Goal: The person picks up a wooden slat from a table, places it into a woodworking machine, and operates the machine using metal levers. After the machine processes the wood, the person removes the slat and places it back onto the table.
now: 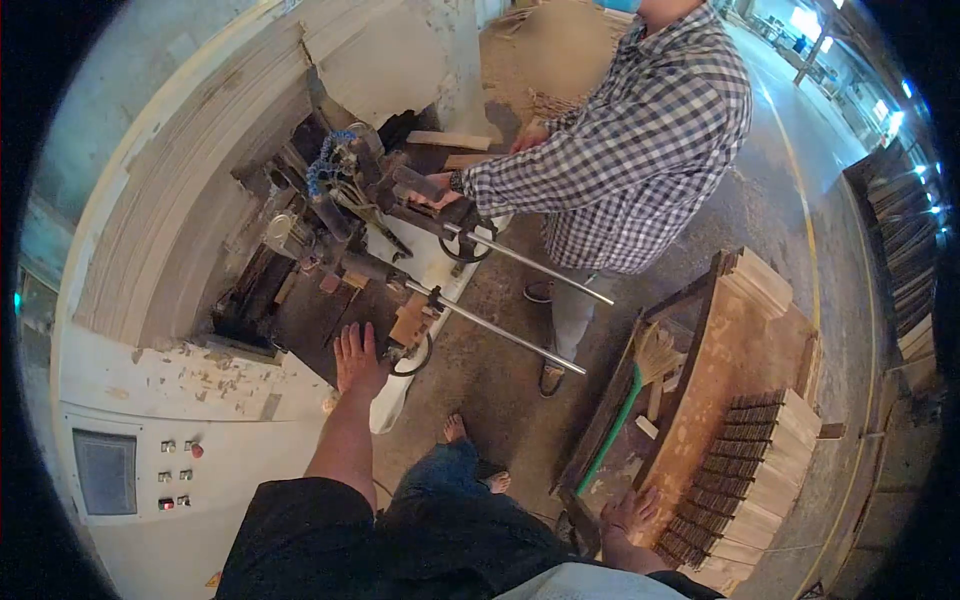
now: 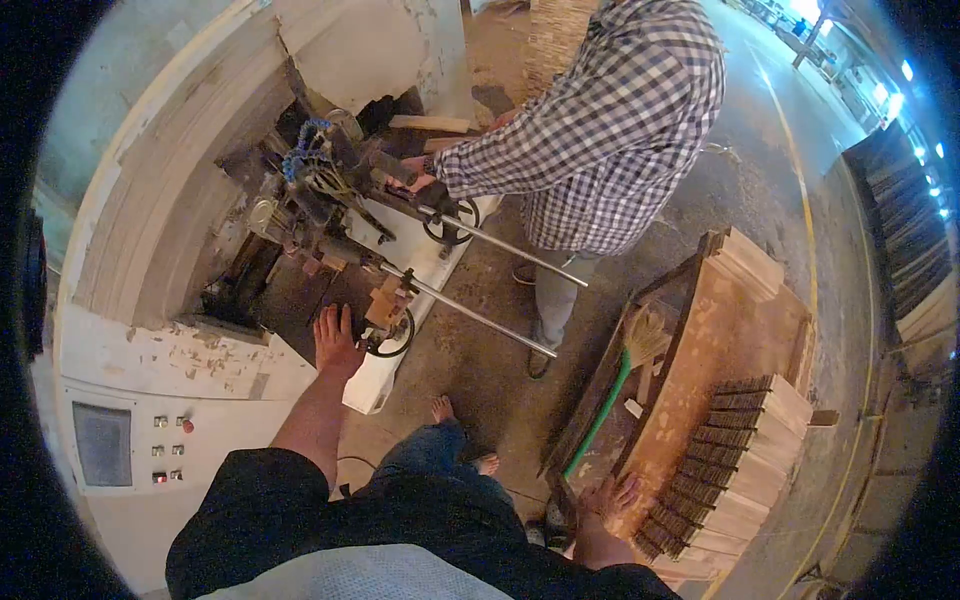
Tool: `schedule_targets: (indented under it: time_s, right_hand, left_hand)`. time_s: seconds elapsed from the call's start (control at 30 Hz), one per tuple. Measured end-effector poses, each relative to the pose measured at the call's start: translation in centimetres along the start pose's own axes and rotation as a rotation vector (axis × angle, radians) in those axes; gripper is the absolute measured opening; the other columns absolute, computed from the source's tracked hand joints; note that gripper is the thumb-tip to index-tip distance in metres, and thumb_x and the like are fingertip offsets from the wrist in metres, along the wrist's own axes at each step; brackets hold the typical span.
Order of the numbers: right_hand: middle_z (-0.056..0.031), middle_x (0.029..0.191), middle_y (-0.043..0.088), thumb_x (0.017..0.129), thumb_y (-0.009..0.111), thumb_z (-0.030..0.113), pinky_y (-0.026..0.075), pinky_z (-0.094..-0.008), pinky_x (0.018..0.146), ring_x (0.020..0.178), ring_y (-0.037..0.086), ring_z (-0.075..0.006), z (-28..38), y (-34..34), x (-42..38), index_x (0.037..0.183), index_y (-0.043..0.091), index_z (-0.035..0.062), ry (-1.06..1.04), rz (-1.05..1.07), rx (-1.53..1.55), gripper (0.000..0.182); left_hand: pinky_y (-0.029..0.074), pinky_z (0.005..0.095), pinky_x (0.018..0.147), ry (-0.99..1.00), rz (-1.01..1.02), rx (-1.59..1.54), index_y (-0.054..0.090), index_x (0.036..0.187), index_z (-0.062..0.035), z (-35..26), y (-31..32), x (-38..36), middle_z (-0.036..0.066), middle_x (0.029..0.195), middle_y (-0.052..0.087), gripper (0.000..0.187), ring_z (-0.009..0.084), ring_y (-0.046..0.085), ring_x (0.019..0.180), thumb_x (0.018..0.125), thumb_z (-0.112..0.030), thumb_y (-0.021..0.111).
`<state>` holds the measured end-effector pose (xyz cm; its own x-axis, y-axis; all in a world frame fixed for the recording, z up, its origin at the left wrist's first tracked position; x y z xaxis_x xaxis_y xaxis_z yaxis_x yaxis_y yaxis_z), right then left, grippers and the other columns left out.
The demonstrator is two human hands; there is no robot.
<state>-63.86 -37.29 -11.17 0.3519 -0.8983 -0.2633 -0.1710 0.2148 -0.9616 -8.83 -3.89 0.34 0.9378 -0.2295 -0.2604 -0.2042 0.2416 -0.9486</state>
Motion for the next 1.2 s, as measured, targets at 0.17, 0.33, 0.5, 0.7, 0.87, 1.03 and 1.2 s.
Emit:
schedule_targets:
  time_s: [0.17, 0.33, 0.5, 0.7, 0.87, 1.03, 1.2]
  right_hand:
    - [-0.0196, 0.161, 0.013, 0.073, 0.066, 0.034, 0.009, -0.0565, 0.118, 0.150, 0.005, -0.0360, 0.7, -1.0, -0.1, 0.125, 0.057, 0.0121, 0.021, 0.037, -0.008, 0.057]
    - [-0.0206, 0.160, 0.014, 0.071, 0.068, 0.034, 0.010, -0.0563, 0.119, 0.148, 0.011, -0.0397, 0.5, -0.8, -0.1, 0.125, 0.057, 0.0115, -0.003, -0.085, 0.006, 0.059]
    - [-0.0212, 0.160, 0.014, 0.071, 0.068, 0.034, 0.010, -0.0558, 0.119, 0.148, 0.012, -0.0405, 0.0, 0.0, 0.1, 0.127, 0.056, 0.0118, 0.029, -0.022, 0.010, 0.061]
    - [-0.0211, 0.160, 0.013, 0.072, 0.068, 0.037, 0.009, -0.0562, 0.119, 0.148, 0.009, -0.0410, -0.2, 0.2, 0.2, 0.132, 0.054, 0.0117, 0.048, 0.065, -0.011, 0.066]
    - [-0.0209, 0.160, 0.014, 0.070, 0.067, 0.034, 0.011, -0.0579, 0.118, 0.149, 0.010, -0.0410, 0.2, -0.8, -0.2, 0.133, 0.053, 0.0111, -0.035, -0.086, 0.007, 0.068]
    - [-0.0221, 0.157, 0.022, 0.067, 0.066, 0.030, 0.012, -0.0602, 0.116, 0.147, 0.013, -0.0423, 0.5, -0.9, -0.2, 0.120, 0.058, 0.0061, -0.047, -0.188, 0.010, 0.059]
    - [-0.0216, 0.158, 0.019, 0.069, 0.065, 0.029, 0.012, -0.0600, 0.116, 0.147, 0.013, -0.0433, 0.0, -1.3, -0.1, 0.119, 0.058, 0.0057, -0.042, -0.106, 0.058, 0.055]
  left_hand:
    - [0.010, 0.0495, 0.122, 0.046, -0.103, -0.018, 0.017, 0.155, -0.0086, 0.6, 1.1, 0.3, 0.018, 0.159, 0.020, 0.089, 0.0354, 0.014, 0.148, 0.089, -0.048, 0.062]
    - [0.012, 0.0508, 0.121, 0.064, -0.108, -0.012, 0.018, 0.154, -0.0078, 0.3, 0.8, 0.2, 0.019, 0.157, 0.021, 0.088, 0.0371, 0.017, 0.147, 0.089, -0.047, 0.062]
    - [0.013, 0.0516, 0.121, 0.073, -0.141, 0.001, 0.019, 0.154, -0.0071, 0.5, 1.3, 0.4, 0.019, 0.157, 0.022, 0.090, 0.0374, 0.018, 0.146, 0.087, -0.048, 0.064]
    - [0.012, 0.0517, 0.121, 0.070, -0.160, -0.016, 0.020, 0.154, -0.0081, 0.3, 1.1, 0.1, 0.019, 0.157, 0.022, 0.092, 0.0372, 0.018, 0.147, 0.086, -0.050, 0.064]
    - [0.012, 0.0510, 0.121, 0.057, -0.127, -0.015, 0.020, 0.154, -0.0081, 0.3, 1.0, 0.3, 0.019, 0.157, 0.022, 0.091, 0.0372, 0.017, 0.147, 0.086, -0.051, 0.062]
    - [0.011, 0.0501, 0.122, 0.071, -0.138, -0.003, 0.020, 0.154, -0.0080, 0.4, 1.2, 0.1, 0.019, 0.157, 0.021, 0.090, 0.0370, 0.017, 0.147, 0.086, -0.050, 0.061]
    - [0.011, 0.0504, 0.121, 0.069, -0.130, 0.002, 0.021, 0.153, -0.0077, 0.1, 1.2, 0.2, 0.019, 0.157, 0.023, 0.090, 0.0369, 0.017, 0.147, 0.086, -0.051, 0.062]
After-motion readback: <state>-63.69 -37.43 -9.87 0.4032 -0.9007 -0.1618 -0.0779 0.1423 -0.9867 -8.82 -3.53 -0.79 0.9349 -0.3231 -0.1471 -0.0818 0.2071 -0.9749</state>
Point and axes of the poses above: each hand's wrist, its own x-axis towards the middle knuckle, its own y-axis out of the palm, z = x × y, the point moved 5 cm from there along x, towards the middle knuckle
